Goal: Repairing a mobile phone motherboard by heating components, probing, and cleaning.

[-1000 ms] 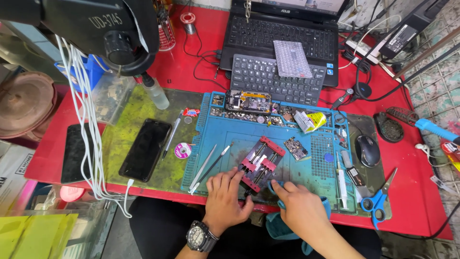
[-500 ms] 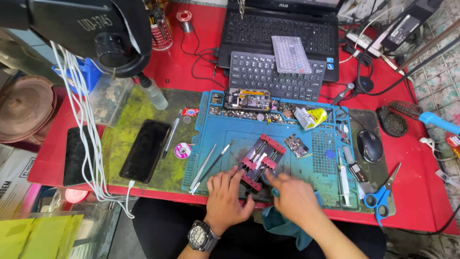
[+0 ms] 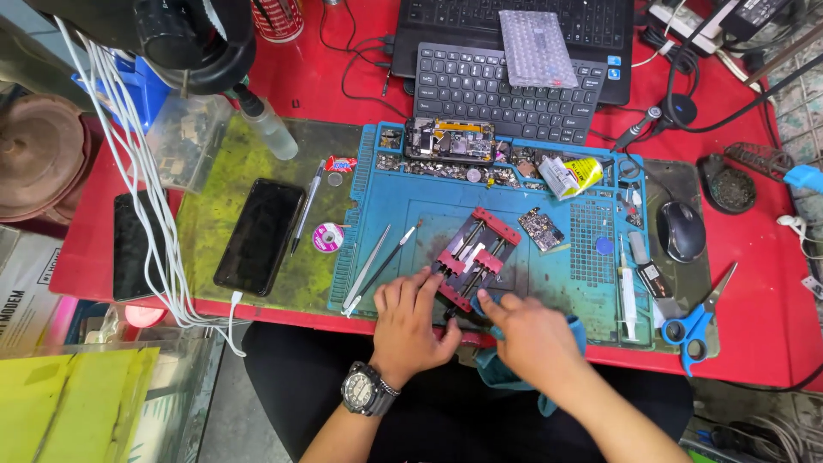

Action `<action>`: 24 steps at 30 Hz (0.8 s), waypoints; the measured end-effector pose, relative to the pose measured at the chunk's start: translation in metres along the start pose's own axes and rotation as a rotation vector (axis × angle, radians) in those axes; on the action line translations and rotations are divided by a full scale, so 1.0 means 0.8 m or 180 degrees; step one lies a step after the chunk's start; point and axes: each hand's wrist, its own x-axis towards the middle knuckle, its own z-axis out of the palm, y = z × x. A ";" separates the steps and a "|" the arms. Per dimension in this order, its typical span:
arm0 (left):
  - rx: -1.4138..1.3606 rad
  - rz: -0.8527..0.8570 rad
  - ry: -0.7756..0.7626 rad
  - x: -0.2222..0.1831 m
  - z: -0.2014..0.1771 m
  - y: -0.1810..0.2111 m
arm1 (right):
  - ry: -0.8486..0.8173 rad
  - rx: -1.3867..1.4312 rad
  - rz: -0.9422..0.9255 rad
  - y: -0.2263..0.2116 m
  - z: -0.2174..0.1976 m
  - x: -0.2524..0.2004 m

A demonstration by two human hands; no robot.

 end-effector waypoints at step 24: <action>0.0079 0.0033 0.0065 -0.007 0.011 -0.008 | 0.0535 0.1298 -0.0343 0.014 -0.016 -0.012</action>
